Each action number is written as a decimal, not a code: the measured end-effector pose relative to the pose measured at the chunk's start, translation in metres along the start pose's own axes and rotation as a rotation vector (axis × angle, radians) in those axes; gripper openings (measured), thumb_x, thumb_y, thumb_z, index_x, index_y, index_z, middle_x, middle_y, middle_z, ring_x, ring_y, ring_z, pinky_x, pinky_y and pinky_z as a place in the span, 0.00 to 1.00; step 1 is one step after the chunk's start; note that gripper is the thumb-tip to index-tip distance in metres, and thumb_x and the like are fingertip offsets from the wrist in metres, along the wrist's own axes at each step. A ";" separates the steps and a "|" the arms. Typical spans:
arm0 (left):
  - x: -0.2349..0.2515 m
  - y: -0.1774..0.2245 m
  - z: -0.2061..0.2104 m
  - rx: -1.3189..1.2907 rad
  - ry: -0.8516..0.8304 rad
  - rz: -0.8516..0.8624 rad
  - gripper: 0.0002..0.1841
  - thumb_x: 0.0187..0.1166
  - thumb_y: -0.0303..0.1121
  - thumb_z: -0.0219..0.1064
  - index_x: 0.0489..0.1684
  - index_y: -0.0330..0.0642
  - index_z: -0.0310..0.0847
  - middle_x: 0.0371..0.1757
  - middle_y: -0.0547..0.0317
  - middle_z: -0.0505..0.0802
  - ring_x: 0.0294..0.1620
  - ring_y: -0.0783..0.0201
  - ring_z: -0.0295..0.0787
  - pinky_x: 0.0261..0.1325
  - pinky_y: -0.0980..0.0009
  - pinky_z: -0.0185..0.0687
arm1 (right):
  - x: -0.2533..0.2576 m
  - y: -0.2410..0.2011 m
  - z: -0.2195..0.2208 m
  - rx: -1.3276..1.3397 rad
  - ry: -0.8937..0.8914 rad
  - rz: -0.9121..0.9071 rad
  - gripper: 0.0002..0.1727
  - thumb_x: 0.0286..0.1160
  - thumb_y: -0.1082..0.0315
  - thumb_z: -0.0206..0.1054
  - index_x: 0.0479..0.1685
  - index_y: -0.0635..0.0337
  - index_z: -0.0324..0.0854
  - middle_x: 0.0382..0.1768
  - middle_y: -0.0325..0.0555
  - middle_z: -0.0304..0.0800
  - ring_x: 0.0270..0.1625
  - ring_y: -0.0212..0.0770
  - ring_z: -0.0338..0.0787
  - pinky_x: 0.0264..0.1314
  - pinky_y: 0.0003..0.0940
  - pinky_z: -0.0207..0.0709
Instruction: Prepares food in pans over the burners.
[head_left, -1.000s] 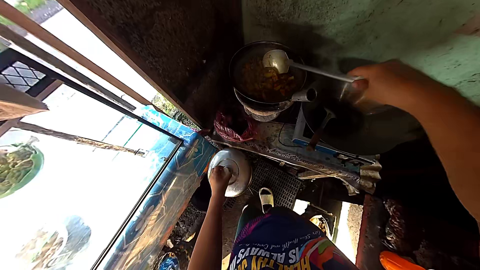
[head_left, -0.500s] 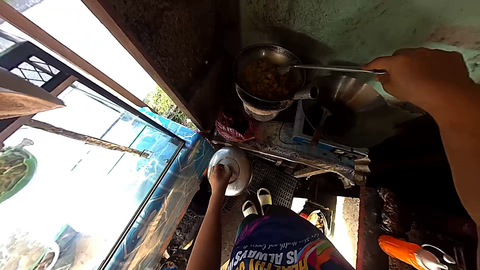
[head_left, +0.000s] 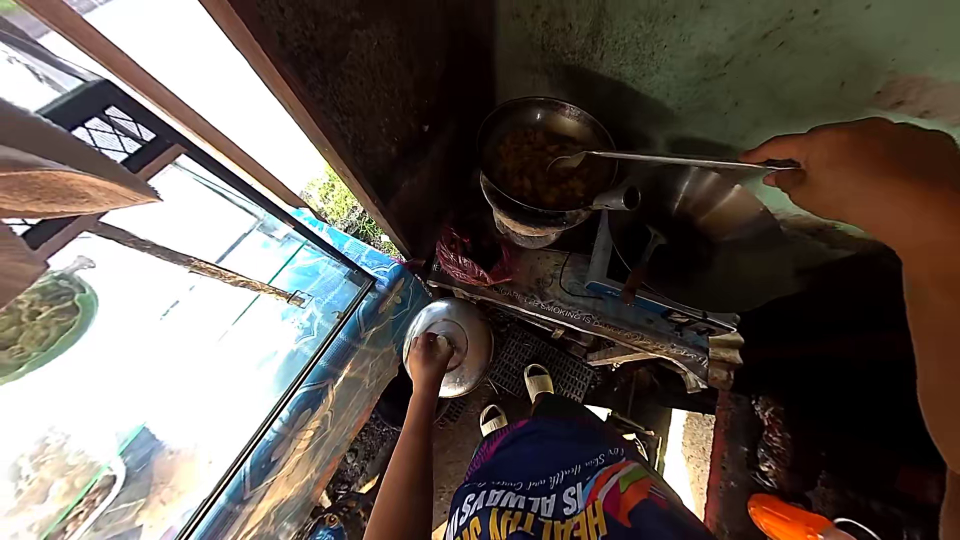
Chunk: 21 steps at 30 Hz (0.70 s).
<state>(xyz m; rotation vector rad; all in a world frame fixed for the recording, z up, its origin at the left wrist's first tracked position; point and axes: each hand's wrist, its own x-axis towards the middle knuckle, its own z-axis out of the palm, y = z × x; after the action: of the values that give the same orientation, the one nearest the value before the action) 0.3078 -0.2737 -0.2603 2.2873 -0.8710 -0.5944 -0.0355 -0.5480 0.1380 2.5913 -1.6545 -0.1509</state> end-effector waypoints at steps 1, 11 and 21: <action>0.001 0.002 0.000 -0.001 0.018 0.000 0.24 0.59 0.32 0.83 0.52 0.26 0.86 0.53 0.30 0.89 0.58 0.36 0.86 0.66 0.41 0.77 | 0.005 0.002 -0.001 0.016 0.003 0.007 0.19 0.85 0.72 0.65 0.70 0.44 0.87 0.55 0.74 0.89 0.59 0.84 0.85 0.50 0.85 0.70; -0.006 0.029 0.015 -0.004 0.033 -0.061 0.25 0.61 0.32 0.82 0.54 0.25 0.85 0.53 0.30 0.89 0.58 0.36 0.86 0.66 0.40 0.76 | 0.053 0.026 0.041 0.095 0.026 0.005 0.22 0.87 0.72 0.60 0.76 0.47 0.82 0.59 0.74 0.87 0.62 0.81 0.85 0.52 0.81 0.73; -0.007 0.041 0.026 0.000 0.046 -0.100 0.25 0.61 0.31 0.82 0.54 0.25 0.85 0.53 0.30 0.89 0.57 0.38 0.86 0.66 0.41 0.76 | 0.049 0.025 0.098 0.296 -0.101 -0.035 0.25 0.93 0.69 0.54 0.86 0.62 0.69 0.56 0.82 0.86 0.61 0.83 0.85 0.62 0.78 0.73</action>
<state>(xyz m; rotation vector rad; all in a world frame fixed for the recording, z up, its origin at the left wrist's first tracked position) 0.2699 -0.3027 -0.2495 2.3460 -0.7381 -0.5831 -0.0485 -0.6033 0.0407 2.8716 -1.7883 -0.0408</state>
